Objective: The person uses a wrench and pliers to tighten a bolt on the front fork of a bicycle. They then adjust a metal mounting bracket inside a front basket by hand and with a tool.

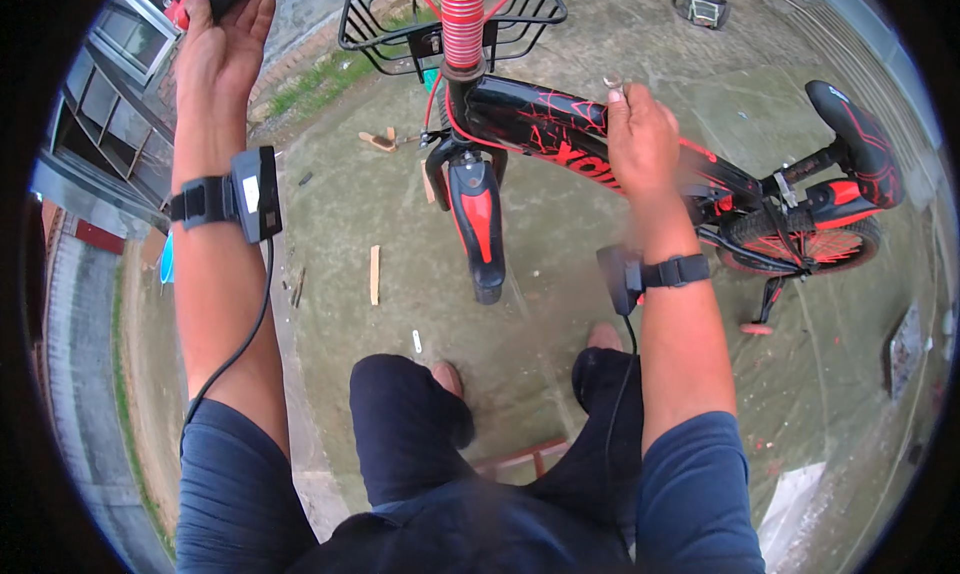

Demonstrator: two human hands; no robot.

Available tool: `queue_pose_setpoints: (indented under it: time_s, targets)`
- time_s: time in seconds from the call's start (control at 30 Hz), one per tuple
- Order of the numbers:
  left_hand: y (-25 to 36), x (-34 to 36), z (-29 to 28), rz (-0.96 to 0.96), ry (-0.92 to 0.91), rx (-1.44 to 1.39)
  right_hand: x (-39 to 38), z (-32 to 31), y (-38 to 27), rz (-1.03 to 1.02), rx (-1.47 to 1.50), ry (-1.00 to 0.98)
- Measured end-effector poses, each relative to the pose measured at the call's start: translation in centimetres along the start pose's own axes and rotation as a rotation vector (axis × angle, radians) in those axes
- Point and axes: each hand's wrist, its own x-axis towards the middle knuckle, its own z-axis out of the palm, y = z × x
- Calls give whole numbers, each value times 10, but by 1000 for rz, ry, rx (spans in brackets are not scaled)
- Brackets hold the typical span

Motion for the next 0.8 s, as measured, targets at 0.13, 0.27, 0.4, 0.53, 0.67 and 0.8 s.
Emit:
queue_pose_setpoints:
  time_s: [0.13, 0.27, 0.4, 0.53, 0.67, 0.8]
  targets:
    - [-3, 18, -3, -153, 134, -13, -1, -5, -3, 2, 36, 9]
    - [-6, 20, -19, -187, 52, -29, -2, 3, 1, 65, 95, -35]
    - [-19, -1, -40, -333, 43, 66, -3, 3, 9, 92, 106, -52]
    - [-30, -43, -50, -443, 43, 154, -1, 0, 5, 125, 185, -34]
    - [-42, -87, -57, -568, 82, 213, 3, -6, 5, 218, 237, -131]
    - [-55, -149, -42, -732, -96, 311, 1, -17, 5, 250, 366, -47]
